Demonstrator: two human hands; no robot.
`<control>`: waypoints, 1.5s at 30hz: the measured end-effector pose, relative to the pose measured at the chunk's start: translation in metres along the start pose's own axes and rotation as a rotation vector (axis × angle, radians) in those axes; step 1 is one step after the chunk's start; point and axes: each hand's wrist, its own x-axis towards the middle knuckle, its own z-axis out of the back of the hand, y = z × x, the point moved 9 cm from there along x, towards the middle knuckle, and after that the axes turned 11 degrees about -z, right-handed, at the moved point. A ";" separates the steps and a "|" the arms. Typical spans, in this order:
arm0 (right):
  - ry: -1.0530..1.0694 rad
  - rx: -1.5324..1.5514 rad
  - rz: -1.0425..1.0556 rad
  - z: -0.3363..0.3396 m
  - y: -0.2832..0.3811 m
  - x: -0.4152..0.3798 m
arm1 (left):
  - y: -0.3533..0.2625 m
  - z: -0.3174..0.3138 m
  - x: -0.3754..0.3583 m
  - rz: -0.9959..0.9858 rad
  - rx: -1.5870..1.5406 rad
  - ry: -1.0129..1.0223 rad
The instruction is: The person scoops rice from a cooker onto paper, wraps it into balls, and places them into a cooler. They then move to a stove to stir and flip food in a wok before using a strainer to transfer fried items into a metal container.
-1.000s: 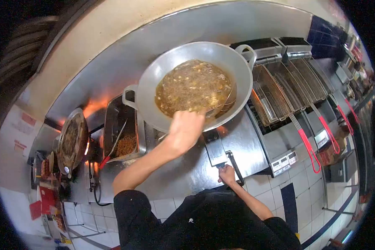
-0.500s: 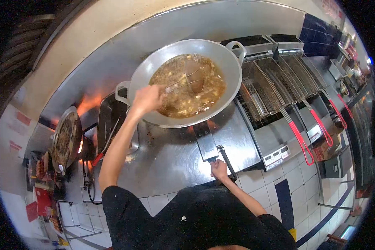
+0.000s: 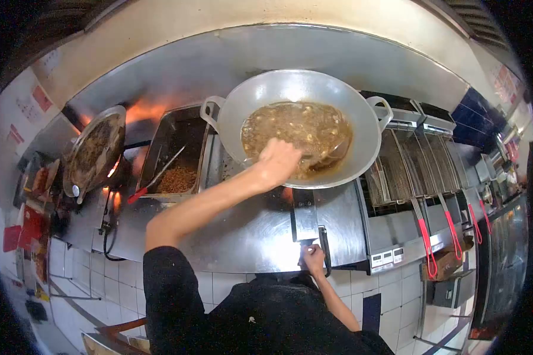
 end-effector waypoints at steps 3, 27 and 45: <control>-0.055 -0.072 0.025 -0.012 -0.021 0.022 | 0.015 -0.017 0.035 -0.066 0.117 -0.082; -0.036 -0.153 0.202 -0.010 -0.031 0.033 | 0.018 -0.014 0.019 0.224 0.256 0.032; 0.057 -0.214 0.160 -0.016 -0.036 0.036 | 0.003 0.016 -0.008 0.453 0.114 0.170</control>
